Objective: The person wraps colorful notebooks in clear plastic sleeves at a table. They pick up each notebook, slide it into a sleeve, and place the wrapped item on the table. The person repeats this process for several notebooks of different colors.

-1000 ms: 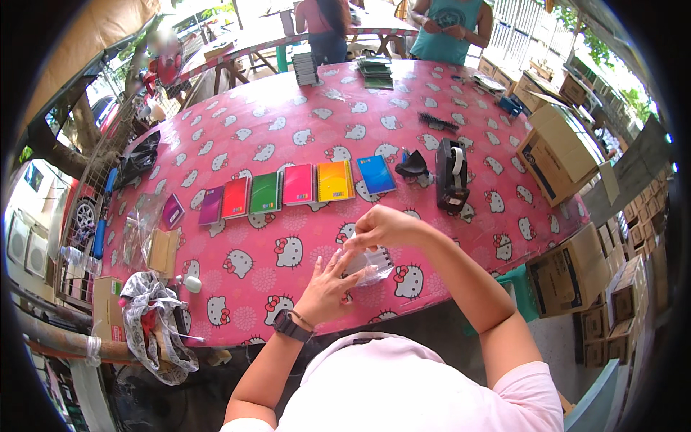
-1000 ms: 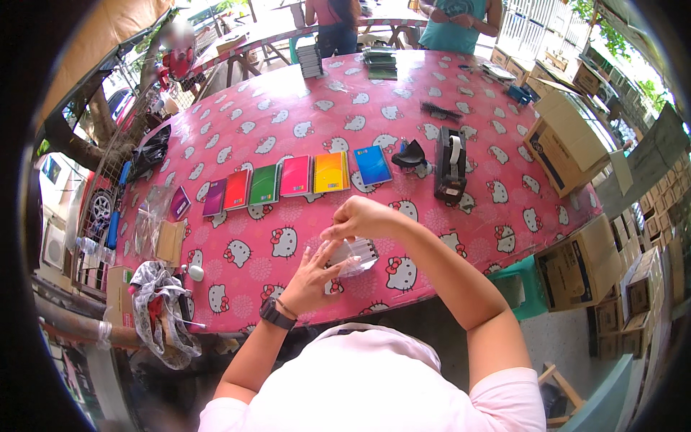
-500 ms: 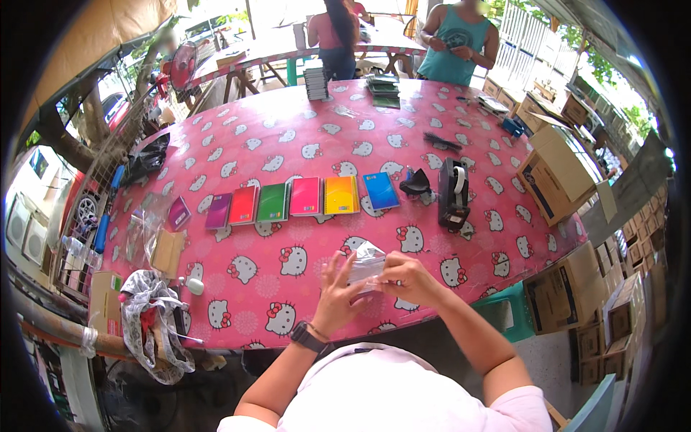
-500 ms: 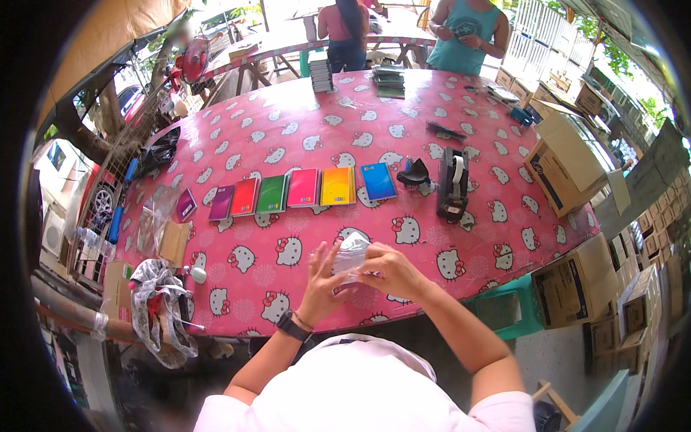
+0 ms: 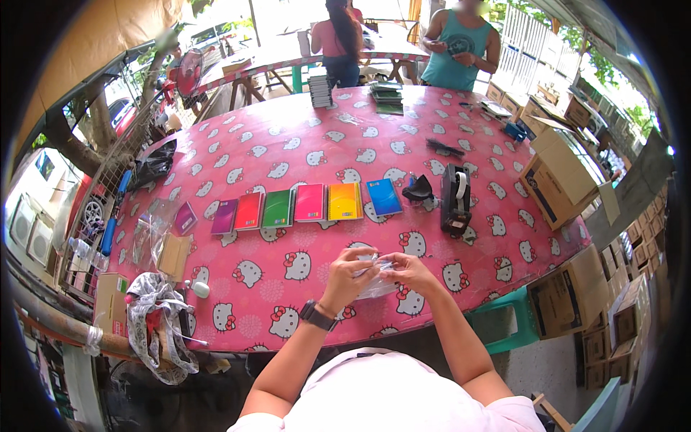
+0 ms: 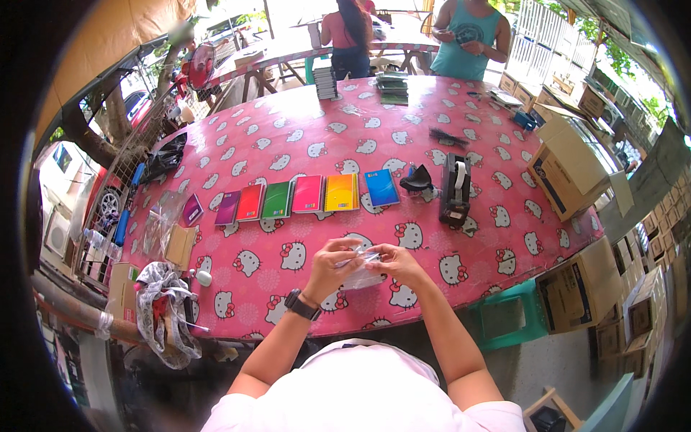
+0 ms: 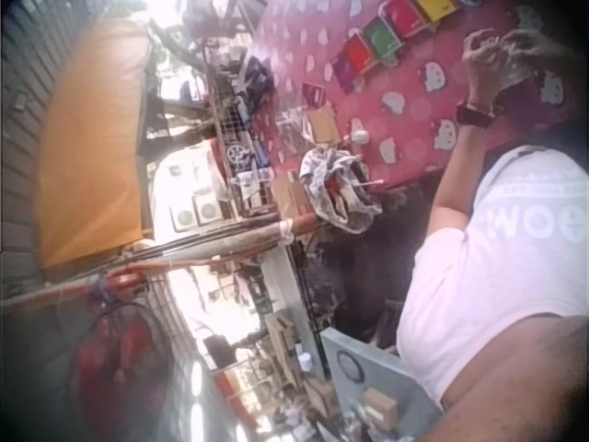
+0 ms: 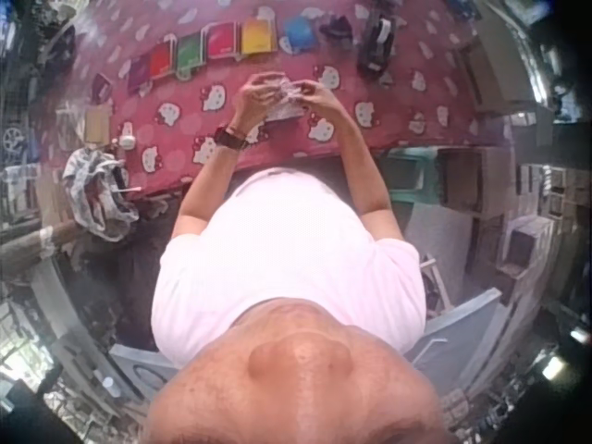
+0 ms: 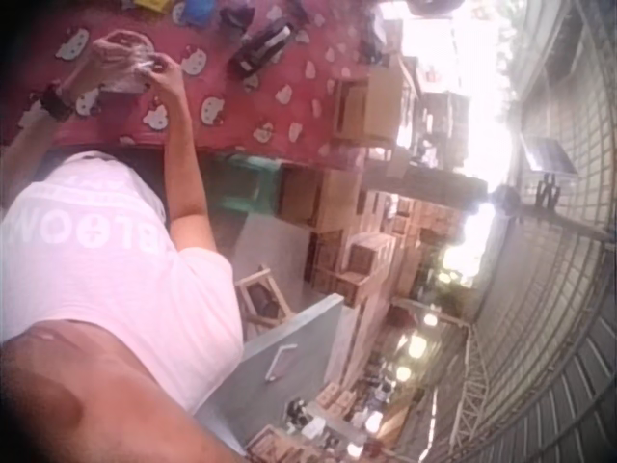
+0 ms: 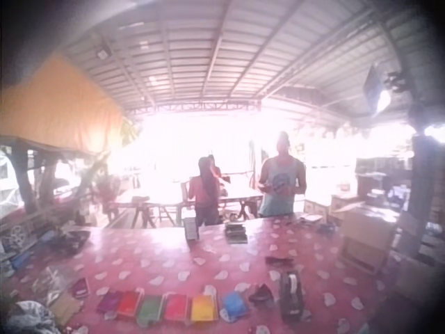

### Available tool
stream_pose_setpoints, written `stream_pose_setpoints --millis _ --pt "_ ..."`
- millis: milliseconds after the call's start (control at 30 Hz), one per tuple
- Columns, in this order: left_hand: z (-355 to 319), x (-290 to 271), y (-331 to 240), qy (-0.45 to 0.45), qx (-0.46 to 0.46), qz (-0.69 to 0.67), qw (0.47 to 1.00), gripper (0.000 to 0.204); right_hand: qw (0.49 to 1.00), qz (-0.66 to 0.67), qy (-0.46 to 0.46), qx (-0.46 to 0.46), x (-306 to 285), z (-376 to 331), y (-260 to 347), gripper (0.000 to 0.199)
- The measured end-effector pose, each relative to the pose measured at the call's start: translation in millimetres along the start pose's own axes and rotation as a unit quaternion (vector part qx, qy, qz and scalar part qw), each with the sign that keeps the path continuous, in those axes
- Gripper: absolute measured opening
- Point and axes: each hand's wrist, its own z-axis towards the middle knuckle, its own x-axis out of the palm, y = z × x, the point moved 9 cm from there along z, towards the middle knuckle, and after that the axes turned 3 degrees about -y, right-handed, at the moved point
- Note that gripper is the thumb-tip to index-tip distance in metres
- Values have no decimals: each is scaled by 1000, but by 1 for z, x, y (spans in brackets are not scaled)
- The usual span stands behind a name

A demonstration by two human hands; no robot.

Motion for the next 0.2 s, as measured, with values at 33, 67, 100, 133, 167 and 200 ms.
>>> stream_pose_setpoints --millis 33,67,100,133,167,200 --pt "-2 -7 -9 -30 47 26 998 14 1000 21 5 -13 3 -1 2 46" --pt "-8 -18 3 -14 -3 27 1000 34 999 -14 6 -43 3 0 4 46" --pt "-13 -24 9 -16 -35 12 999 47 996 -50 6 -70 4 4 5 46" --pt "-17 -29 13 -19 -67 -2 998 60 992 -85 6 -97 5 9 6 46" --pt "-20 -31 13 -27 -98 -18 995 73 984 -145 -4 -106 5 15 8 44" --pt "-23 -30 13 -25 -100 -19 994 73 972 -205 -13 -116 4 23 11 42"
